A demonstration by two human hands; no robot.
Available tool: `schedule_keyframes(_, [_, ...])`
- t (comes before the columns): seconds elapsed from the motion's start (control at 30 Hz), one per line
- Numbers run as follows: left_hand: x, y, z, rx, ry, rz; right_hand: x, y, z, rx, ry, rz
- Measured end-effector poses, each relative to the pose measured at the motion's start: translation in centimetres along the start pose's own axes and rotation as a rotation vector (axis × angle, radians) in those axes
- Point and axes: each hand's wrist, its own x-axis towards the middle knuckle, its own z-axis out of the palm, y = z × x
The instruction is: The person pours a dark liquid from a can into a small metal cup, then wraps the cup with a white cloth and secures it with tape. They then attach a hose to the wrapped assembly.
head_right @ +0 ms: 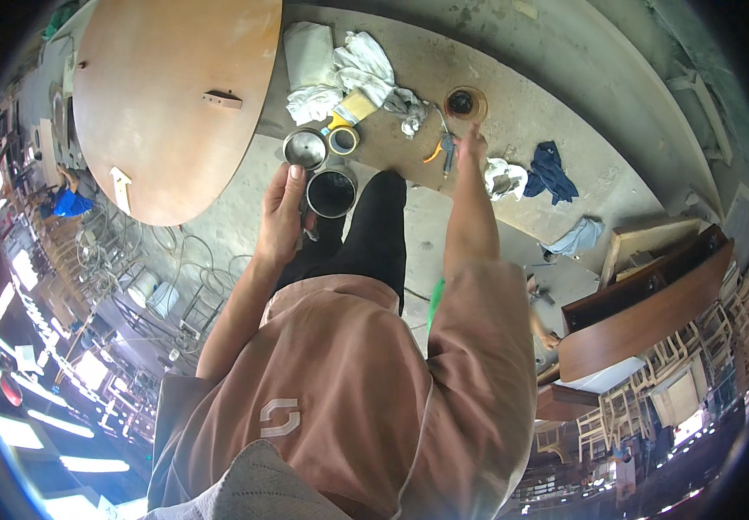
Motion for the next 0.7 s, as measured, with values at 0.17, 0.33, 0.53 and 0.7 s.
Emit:
schedule_keyframes(0.17, [-2.0, 1.4, -1.9, 0.022, -0.092, -0.005, -9.1, -1.4, -0.4, 0.022, 0.019, -0.349])
schedule_keyframes(0.33, [-4.3, 1.4, -5.0, 0.027, -0.247, -0.020, -25.7, -2.9, 2.5, 0.465, -1.278, -0.438])
schedule_keyframes(0.53, [-7.4, 1.3, -9.7, 0.119, -0.340, -0.030, -38.2, -1.8, 4.8, 0.548, -1.802, -0.526])
schedule_keyframes(0.7, [-9.8, 1.8, -13.3, 0.152, -0.395, 0.007, -42.1, 1.0, 6.8, 0.588, -1.756, -0.581])
